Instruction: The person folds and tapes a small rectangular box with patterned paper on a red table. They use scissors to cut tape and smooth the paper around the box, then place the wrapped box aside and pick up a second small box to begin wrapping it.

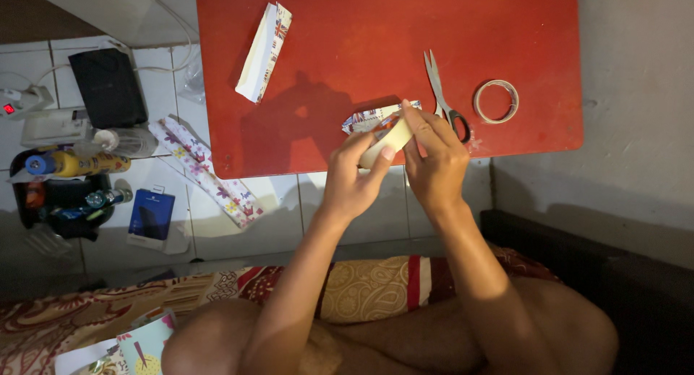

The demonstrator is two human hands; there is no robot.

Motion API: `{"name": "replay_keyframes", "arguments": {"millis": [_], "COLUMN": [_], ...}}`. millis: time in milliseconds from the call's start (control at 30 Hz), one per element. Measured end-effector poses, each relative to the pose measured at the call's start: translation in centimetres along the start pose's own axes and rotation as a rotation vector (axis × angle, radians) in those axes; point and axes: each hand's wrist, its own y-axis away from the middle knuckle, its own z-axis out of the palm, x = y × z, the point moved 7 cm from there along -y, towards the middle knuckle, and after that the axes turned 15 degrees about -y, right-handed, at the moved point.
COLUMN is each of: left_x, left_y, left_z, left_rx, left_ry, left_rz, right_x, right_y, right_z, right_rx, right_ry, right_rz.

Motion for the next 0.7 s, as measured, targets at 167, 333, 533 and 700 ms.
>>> {"name": "replay_keyframes", "arguments": {"millis": [167, 333, 533, 700], "left_x": [0.4, 1.3, 1.4, 1.0], "left_y": [0.0, 0.1, -0.2, 0.1], "left_z": [-0.1, -0.7, -0.8, -0.5], "left_rx": [-0.1, -0.098, -0.022, 0.027], "left_ry": [0.058, 0.199, 0.039, -0.016], "left_rz": [0.042, 0.114, 0.197, 0.129], "right_x": [0.2, 2.2, 1.6, -0.7], "right_y": [-0.1, 0.3, 0.2, 0.0], "right_z": [-0.1, 0.0, -0.3, -0.6], "right_rx": [0.016, 0.097, 0.057, 0.076], "right_ry": [-0.024, -0.328, -0.147, 0.021], "right_rz": [0.008, 0.253, 0.18, -0.052]}}
